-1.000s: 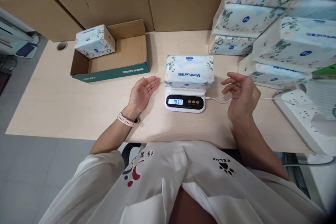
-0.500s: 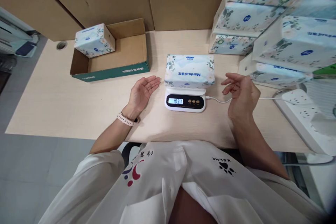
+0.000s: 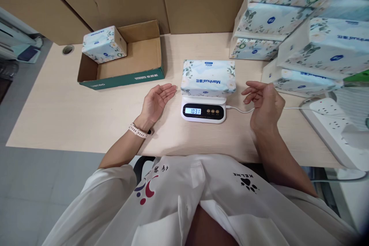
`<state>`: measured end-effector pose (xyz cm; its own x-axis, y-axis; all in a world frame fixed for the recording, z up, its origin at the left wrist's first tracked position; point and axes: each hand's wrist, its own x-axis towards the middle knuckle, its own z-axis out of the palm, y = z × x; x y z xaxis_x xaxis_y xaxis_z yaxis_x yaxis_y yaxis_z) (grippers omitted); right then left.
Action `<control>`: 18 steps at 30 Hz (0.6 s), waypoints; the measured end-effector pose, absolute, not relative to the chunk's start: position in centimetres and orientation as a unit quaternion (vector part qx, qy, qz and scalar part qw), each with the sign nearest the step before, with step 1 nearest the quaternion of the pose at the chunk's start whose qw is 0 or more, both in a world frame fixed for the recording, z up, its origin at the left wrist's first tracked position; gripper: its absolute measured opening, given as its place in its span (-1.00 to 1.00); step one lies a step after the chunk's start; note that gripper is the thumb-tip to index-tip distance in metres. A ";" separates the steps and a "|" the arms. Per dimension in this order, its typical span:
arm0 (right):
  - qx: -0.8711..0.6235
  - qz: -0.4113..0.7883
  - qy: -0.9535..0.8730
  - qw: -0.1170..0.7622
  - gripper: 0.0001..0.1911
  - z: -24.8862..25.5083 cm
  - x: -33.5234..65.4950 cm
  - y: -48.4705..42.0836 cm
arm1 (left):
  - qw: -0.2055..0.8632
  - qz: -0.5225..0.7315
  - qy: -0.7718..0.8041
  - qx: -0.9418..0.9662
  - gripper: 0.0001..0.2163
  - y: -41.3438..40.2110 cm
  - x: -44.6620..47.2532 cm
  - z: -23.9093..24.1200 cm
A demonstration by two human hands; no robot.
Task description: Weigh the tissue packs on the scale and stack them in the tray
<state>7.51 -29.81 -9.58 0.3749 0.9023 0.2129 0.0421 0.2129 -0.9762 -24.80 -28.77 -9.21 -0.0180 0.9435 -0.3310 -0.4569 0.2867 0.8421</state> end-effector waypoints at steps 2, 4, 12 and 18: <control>-0.528 0.331 -0.451 0.639 -0.39 -9.7 7.6 -29.7 | 0.651 0.539 0.466 0.262 -0.69 -28.8 -24.8 -9.2; -0.528 0.326 -0.455 0.638 -0.34 -9.9 7.6 -29.7 | 0.650 0.542 0.460 0.267 -0.67 -28.8 -24.7 -9.1; -0.531 0.315 -0.480 0.624 -0.29 -10.1 7.8 -29.8 | 0.646 0.536 0.478 0.259 -0.49 -28.9 -24.4 -8.4; -0.529 0.326 -0.463 0.632 -0.30 -9.9 7.6 -29.7 | 0.647 0.530 0.473 0.278 -0.43 -28.9 -24.4 -8.4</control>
